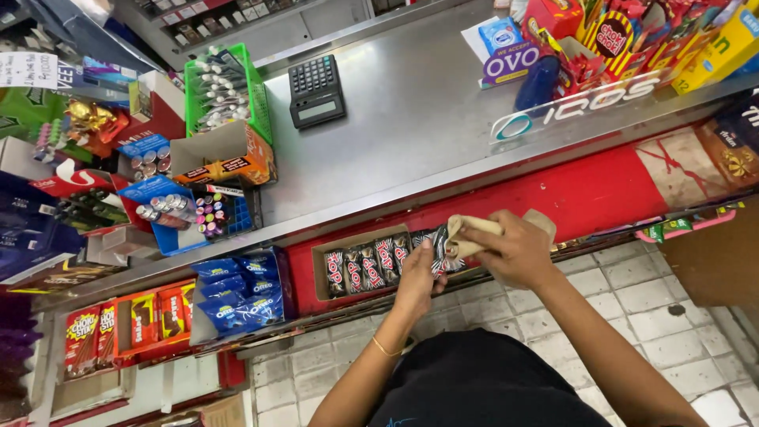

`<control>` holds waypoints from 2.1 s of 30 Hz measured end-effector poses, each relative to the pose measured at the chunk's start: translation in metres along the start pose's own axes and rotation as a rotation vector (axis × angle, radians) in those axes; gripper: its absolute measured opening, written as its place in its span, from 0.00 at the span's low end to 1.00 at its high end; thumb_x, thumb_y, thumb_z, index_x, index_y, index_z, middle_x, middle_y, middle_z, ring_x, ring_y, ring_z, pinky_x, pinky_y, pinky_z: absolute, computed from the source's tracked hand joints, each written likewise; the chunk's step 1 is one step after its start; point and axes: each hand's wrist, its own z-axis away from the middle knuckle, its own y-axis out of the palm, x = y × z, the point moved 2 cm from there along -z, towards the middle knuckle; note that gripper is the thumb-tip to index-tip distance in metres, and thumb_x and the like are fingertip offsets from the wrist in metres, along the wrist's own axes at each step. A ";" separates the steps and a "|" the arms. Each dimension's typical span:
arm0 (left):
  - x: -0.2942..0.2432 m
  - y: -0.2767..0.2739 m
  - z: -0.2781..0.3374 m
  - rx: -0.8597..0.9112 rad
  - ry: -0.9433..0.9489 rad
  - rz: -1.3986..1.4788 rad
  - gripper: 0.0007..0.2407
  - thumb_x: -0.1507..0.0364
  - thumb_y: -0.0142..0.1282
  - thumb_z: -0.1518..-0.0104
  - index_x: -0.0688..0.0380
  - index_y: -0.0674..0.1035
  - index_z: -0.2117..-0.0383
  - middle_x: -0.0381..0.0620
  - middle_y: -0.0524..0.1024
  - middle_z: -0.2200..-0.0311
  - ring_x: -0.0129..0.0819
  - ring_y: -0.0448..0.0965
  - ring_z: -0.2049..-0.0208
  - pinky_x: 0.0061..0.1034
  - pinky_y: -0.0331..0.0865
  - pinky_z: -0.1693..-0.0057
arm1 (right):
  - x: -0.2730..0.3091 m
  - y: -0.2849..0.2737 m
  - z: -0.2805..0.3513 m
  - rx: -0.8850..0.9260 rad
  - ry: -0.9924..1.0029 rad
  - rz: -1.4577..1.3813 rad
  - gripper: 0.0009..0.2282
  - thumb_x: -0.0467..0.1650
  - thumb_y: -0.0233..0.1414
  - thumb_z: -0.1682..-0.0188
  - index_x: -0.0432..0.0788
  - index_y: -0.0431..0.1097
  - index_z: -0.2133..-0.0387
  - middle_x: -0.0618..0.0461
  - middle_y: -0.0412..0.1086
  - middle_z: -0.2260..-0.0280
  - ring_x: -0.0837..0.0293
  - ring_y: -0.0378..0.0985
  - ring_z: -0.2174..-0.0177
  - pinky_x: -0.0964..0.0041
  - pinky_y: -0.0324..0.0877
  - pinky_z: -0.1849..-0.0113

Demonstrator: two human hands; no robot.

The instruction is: Cleaning a store counter and arranging snack items on the display shelf.

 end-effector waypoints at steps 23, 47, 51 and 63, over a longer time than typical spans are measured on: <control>-0.011 -0.038 0.022 0.482 -0.221 0.445 0.13 0.63 0.61 0.37 0.48 0.68 0.56 0.49 0.69 0.74 0.33 0.71 0.83 0.15 0.63 0.82 | -0.002 0.012 -0.030 -0.011 0.151 -0.140 0.18 0.47 0.61 0.59 0.69 0.77 0.53 0.59 0.70 0.59 0.50 0.78 0.69 0.60 0.72 0.68; 0.021 -0.044 0.002 0.265 -0.086 0.502 0.16 0.71 0.59 0.38 0.59 0.77 0.44 0.53 0.81 0.58 0.39 0.83 0.58 0.30 0.79 0.55 | 0.016 0.014 -0.009 -0.143 -0.181 -0.236 0.16 0.44 0.56 0.53 0.62 0.78 0.52 0.48 0.70 0.62 0.49 0.76 0.71 0.59 0.71 0.68; 0.017 -0.052 0.014 0.229 0.002 0.379 0.16 0.71 0.62 0.40 0.58 0.77 0.46 0.46 0.79 0.59 0.33 0.81 0.55 0.25 0.77 0.51 | 0.016 0.006 -0.013 -0.128 -0.064 -0.230 0.16 0.45 0.58 0.55 0.65 0.79 0.53 0.50 0.71 0.62 0.48 0.75 0.73 0.57 0.71 0.70; -0.040 -0.200 -0.041 -0.375 0.181 -0.316 0.24 0.64 0.73 0.50 0.68 0.81 0.50 0.52 0.75 0.68 0.36 0.77 0.65 0.24 0.70 0.61 | -0.026 0.036 0.038 -0.227 0.246 -0.458 0.18 0.38 0.67 0.60 0.49 0.81 0.56 0.48 0.71 0.64 0.52 0.70 0.74 0.63 0.66 0.72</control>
